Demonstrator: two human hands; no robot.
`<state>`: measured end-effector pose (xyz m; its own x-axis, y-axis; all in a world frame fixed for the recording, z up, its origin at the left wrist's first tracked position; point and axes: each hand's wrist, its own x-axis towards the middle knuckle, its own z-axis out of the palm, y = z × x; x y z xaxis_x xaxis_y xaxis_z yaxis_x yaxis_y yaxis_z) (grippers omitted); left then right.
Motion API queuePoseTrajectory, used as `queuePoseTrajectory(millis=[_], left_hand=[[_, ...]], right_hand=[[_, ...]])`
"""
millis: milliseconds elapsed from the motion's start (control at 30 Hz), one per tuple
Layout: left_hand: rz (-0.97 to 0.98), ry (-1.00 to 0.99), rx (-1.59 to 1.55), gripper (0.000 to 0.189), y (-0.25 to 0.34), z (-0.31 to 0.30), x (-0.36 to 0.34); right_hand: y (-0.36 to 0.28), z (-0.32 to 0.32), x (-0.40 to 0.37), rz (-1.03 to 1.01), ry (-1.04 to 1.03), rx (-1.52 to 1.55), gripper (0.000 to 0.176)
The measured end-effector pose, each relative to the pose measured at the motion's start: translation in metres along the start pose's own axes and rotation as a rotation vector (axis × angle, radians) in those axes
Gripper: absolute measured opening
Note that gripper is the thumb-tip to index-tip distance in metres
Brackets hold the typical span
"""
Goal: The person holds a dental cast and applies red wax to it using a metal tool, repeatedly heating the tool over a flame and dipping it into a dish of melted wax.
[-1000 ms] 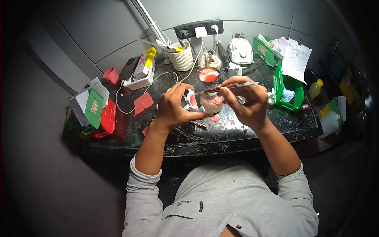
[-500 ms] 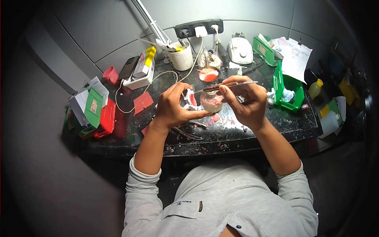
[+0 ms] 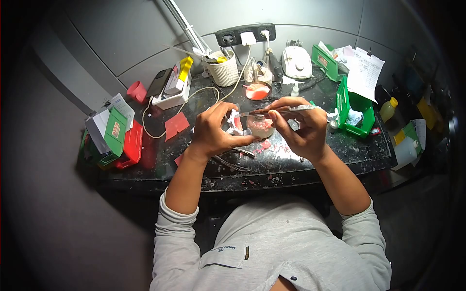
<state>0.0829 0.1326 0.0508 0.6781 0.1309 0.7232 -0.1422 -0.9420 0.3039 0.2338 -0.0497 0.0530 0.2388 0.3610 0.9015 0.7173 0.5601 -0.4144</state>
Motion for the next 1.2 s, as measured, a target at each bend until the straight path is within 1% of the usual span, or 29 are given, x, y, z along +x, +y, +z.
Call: queuePoseTrajectory(millis=[300,367,500,600,700,1200], left_hand=[[0.003,0.001,-0.002,0.069,-0.0002,-0.0001,-0.0002],[-0.002,0.001,-0.003,0.069,-0.0001,-0.0003,-0.0001],[0.000,-0.009,0.003,0.069,-0.0001,-0.0016,-0.0002],[-0.003,-0.014,0.002,0.069,0.0000,-0.0012,-0.0001],[0.005,-0.006,0.009,0.069,-0.0004,-0.0009,-0.0003],[0.011,-0.020,0.014,0.069,-0.0007,-0.0019,0.0003]], right_hand=[[-0.0020,0.0002,-0.0008,0.010,-0.013,0.012,0.012],[-0.0016,-0.0008,-0.0014,0.009,-0.051,0.018,0.013],[-0.0010,0.0007,-0.0004,0.008,-0.019,0.025,0.013],[-0.0010,0.0004,0.0000,-0.021,-0.058,0.035,0.014],[-0.0014,0.0007,-0.0004,-0.002,-0.026,0.028,0.014],[-0.0035,-0.0025,0.0017,0.036,-0.072,0.052,0.018]])
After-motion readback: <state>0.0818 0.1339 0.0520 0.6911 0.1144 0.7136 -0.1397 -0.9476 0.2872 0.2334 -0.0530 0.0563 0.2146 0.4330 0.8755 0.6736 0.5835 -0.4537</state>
